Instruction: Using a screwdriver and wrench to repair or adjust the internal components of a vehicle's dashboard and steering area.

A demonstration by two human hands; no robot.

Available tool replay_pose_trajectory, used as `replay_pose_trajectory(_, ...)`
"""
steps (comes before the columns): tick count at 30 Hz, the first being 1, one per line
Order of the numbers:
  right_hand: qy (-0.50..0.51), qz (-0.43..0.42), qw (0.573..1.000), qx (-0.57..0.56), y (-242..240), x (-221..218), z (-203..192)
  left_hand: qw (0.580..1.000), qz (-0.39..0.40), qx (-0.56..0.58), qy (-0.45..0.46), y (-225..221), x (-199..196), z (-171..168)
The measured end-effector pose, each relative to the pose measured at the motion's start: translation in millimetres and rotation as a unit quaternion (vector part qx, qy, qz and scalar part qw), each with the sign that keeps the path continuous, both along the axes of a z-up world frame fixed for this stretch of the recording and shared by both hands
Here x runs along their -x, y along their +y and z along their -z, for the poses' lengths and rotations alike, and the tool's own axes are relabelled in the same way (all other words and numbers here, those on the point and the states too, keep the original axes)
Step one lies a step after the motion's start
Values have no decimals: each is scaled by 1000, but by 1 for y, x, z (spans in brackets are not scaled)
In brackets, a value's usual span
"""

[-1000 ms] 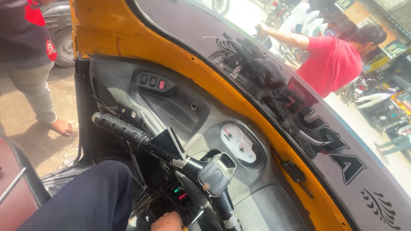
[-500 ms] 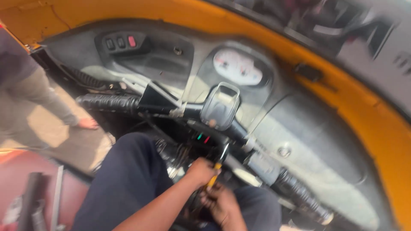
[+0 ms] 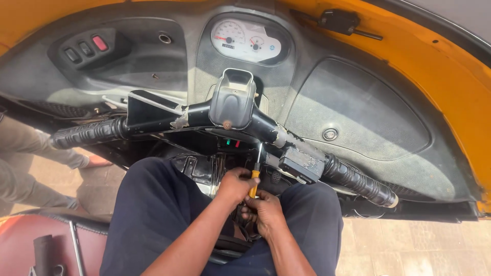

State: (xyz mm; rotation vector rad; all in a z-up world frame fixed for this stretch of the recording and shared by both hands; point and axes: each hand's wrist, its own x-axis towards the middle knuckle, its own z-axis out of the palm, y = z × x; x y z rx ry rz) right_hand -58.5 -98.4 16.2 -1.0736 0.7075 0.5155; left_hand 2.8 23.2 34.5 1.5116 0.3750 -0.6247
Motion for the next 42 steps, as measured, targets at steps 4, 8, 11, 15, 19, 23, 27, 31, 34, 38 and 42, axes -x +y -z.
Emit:
replay_pose_trajectory(4, -32, 2, 999, 21, 3, 6, 7, 983, 49, -172, -35, 1, 6, -30)
replay_pose_trajectory(8, 85, 42, 992, -81, 17, -3, -81, 999, -25, -21, 8, 11, -4, 27)
replay_pose_trajectory(11, 15, -26, 999, -22, 1, 0, -25, 984, -32, 154, 84, 19, -2, 19)
replay_pose_trajectory(15, 0, -15, 993, 115, 2, 1, -2, 998, 30, 33, -43, 1, -7, 19)
replay_pose_trajectory(19, 20, 7, 1000, -4, 9, -3, -55, 997, 25, -75, -14, 2, -13, 28)
replay_pose_trajectory(23, 3, -22, 1000, 15, 5, -3, -40, 985, -23, 164, 48, 10, -20, 42)
replay_pose_trajectory(27, -39, -52, 991, 114, 10, 0, -19, 999, 2, 29, -42, -1, -29, 10)
replay_pose_trajectory(31, 12, -14, 1000, -7, 7, -7, -52, 994, 38, -90, -53, -6, -41, 34)
replay_pose_trajectory(34, 32, -22, 999, -29, -3, -8, -40, 998, 29, 58, 7, -9, -46, 40)
replay_pose_trajectory(38, 0, -97, 974, 203, 15, -13, -50, 998, -17, 26, -51, -29, -58, 31)
replay_pose_trajectory(42, 12, -5, 1000, -2, -4, -15, -34, 998, -50, -26, -42, -32, -67, 53)
